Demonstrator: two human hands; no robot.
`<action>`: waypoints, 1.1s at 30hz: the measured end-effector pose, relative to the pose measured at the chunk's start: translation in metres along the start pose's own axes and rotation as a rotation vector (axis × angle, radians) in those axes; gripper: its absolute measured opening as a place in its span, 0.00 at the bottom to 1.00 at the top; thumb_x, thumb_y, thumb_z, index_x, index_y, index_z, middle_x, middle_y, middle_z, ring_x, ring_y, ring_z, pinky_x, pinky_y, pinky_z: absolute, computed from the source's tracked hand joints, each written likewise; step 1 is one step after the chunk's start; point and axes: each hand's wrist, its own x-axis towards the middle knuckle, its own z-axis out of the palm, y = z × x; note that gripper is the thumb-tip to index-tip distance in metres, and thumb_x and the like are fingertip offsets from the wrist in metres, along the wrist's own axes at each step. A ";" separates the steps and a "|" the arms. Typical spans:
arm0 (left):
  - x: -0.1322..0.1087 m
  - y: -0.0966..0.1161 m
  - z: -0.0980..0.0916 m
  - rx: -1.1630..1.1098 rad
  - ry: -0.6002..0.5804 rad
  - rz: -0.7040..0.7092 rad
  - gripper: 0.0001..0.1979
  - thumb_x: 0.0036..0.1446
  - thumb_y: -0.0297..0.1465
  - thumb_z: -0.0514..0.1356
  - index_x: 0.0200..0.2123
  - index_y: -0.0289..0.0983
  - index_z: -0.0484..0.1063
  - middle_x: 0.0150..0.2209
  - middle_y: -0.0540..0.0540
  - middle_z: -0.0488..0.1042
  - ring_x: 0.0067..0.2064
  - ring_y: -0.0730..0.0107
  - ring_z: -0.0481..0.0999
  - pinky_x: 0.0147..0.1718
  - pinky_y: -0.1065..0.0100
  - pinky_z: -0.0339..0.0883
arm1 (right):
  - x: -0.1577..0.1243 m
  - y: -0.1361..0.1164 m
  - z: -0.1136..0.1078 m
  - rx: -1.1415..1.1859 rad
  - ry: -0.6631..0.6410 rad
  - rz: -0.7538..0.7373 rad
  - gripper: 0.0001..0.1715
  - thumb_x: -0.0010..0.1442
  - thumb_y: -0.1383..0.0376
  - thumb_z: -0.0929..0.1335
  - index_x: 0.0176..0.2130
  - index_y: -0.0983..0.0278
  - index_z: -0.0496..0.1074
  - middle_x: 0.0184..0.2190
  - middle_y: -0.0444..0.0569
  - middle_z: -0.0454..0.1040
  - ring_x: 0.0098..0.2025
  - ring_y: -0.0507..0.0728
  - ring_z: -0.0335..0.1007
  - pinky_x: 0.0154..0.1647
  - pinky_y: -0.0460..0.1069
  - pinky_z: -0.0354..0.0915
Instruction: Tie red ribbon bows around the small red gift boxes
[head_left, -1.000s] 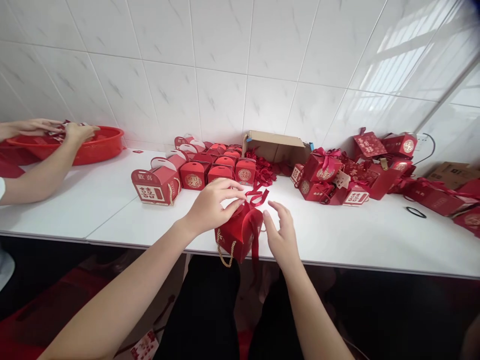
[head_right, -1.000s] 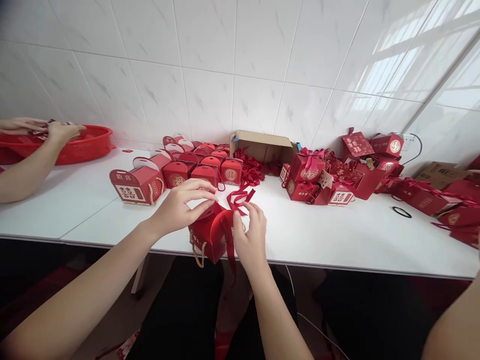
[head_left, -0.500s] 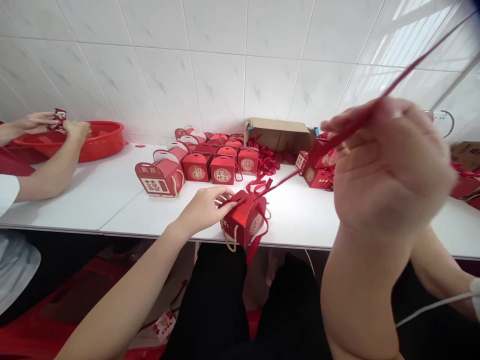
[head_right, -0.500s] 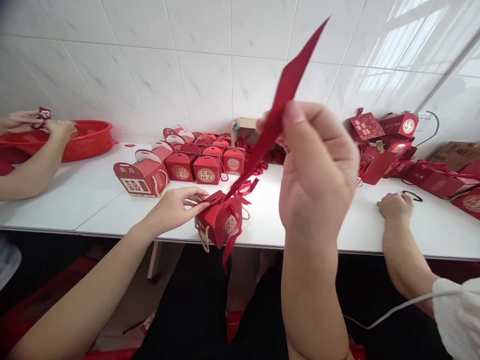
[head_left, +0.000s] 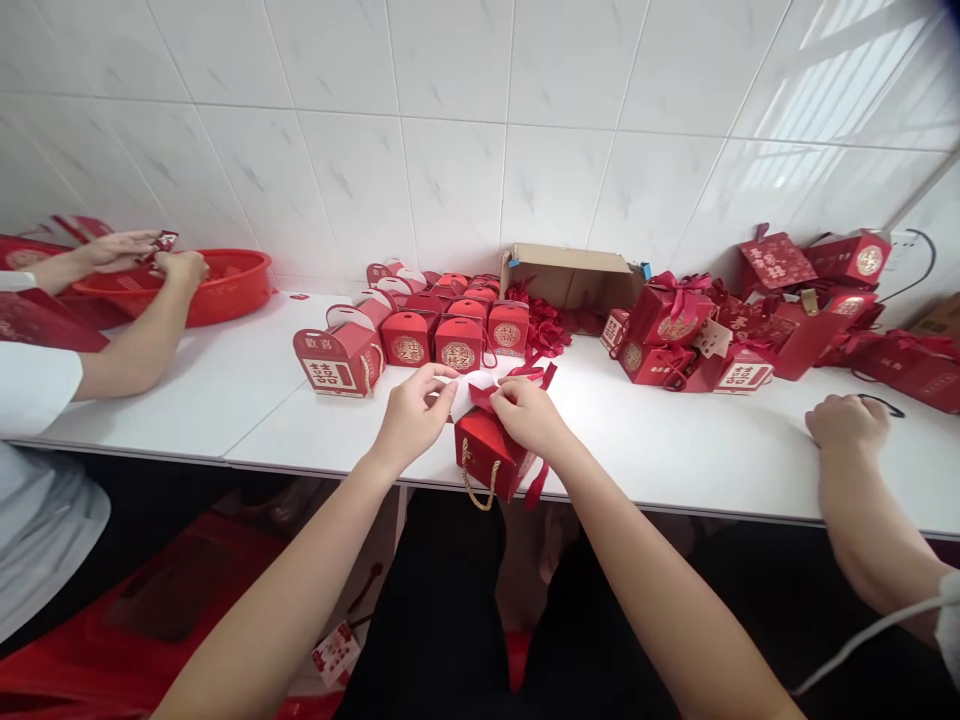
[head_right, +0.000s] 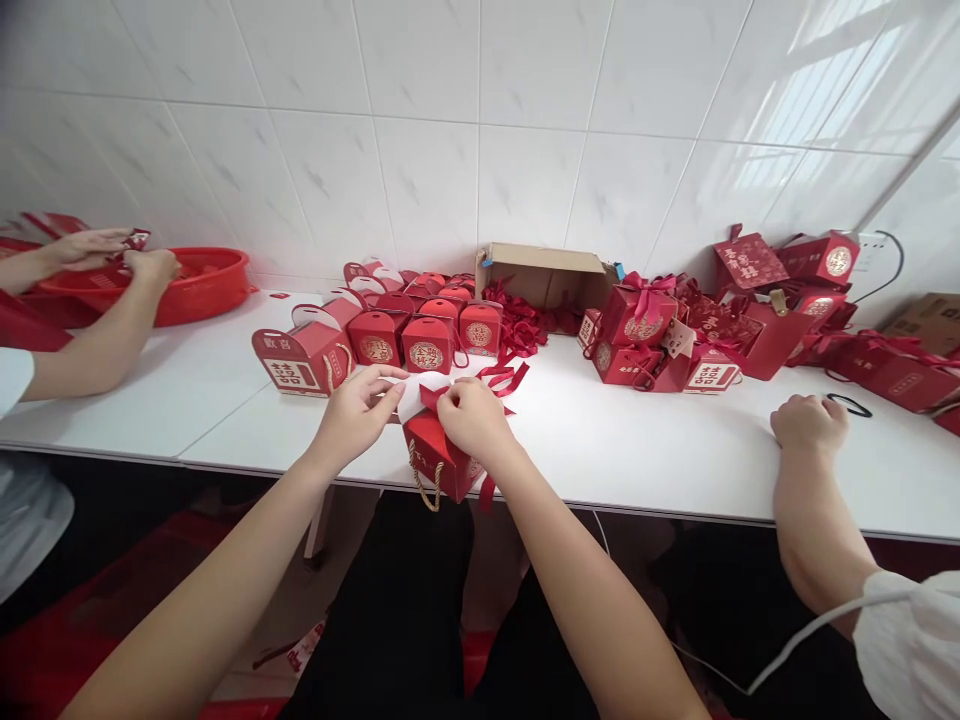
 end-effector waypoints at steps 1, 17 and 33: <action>-0.001 0.001 0.000 -0.005 -0.001 -0.004 0.15 0.55 0.41 0.57 0.40 0.36 0.69 0.32 0.46 0.74 0.29 0.68 0.75 0.26 0.70 0.70 | 0.000 0.000 0.000 0.001 0.009 0.012 0.13 0.56 0.67 0.60 0.23 0.64 0.65 0.35 0.51 0.72 0.39 0.57 0.66 0.39 0.49 0.58; 0.019 0.013 0.002 -0.391 -0.230 -0.298 0.14 0.45 0.39 0.65 0.25 0.35 0.69 0.26 0.52 0.64 0.28 0.76 0.65 0.20 0.78 0.60 | 0.002 0.000 0.000 -0.033 -0.011 -0.102 0.14 0.60 0.64 0.60 0.23 0.63 0.61 0.32 0.46 0.70 0.36 0.55 0.64 0.38 0.49 0.57; 0.024 -0.008 -0.004 -0.093 -0.208 -0.290 0.13 0.48 0.42 0.60 0.27 0.39 0.69 0.27 0.49 0.70 0.28 0.69 0.70 0.23 0.71 0.62 | 0.005 0.007 -0.006 0.147 0.067 -0.094 0.11 0.59 0.60 0.62 0.31 0.63 0.69 0.37 0.48 0.73 0.41 0.56 0.66 0.44 0.51 0.59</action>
